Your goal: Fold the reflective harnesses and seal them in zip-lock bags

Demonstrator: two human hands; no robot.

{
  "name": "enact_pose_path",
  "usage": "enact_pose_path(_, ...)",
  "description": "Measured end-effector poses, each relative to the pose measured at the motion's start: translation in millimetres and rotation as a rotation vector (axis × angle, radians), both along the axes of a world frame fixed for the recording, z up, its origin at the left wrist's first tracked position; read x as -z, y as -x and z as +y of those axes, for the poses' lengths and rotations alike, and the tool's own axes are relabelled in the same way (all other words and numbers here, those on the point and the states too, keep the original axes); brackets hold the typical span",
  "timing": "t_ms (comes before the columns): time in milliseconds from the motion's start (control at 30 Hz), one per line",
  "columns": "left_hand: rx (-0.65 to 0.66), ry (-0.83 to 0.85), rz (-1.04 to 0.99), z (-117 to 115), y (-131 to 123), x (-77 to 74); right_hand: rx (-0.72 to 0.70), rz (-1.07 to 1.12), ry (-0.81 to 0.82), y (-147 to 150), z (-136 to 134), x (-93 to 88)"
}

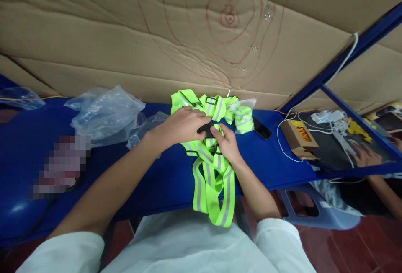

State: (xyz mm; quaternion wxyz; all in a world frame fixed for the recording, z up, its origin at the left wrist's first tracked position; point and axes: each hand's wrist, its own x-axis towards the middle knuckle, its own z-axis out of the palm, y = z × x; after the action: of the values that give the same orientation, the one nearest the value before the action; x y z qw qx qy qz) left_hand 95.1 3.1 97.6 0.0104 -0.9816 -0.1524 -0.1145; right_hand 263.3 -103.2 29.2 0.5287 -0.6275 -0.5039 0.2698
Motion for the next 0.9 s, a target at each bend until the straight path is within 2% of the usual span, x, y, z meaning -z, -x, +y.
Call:
enact_pose_path(200, -0.073, 0.028, -0.006, -1, 5, -2.5, 0.015, -0.022, -0.003, 3, 1, -1.7)
enact_pose_path(300, -0.081, 0.172, 0.010, 10, 11, -0.2, 0.051, -0.023, 0.009, 1, 1, -1.5)
enact_pose_path(433, -0.015, 0.409, -0.024, 34, 25, -0.2, 0.074, -0.021, -0.018, -2, 1, -1.3)
enact_pose_path(600, -0.126, 0.438, -0.164, 52, 54, -22.2, -0.041, -0.040, -0.128, -9, -2, -0.7)
enact_pose_path(667, -0.193, 0.527, -0.291, 53, 67, -34.4, -0.049, -0.063, -0.160, -14, -2, -1.2)
enact_pose_path(767, -0.241, 0.632, -0.660, 53, 87, -49.1, 0.037, -0.089, -0.197, -27, -1, -4.3)
enact_pose_path(833, -0.224, 0.622, -0.974, 59, 100, -55.5, 0.127, -0.062, -0.253, -42, -3, -8.3)
enact_pose_path(900, -0.225, 0.528, -1.261, 71, 118, -59.5, 0.256, 0.042, -0.361, -64, -7, -14.0)
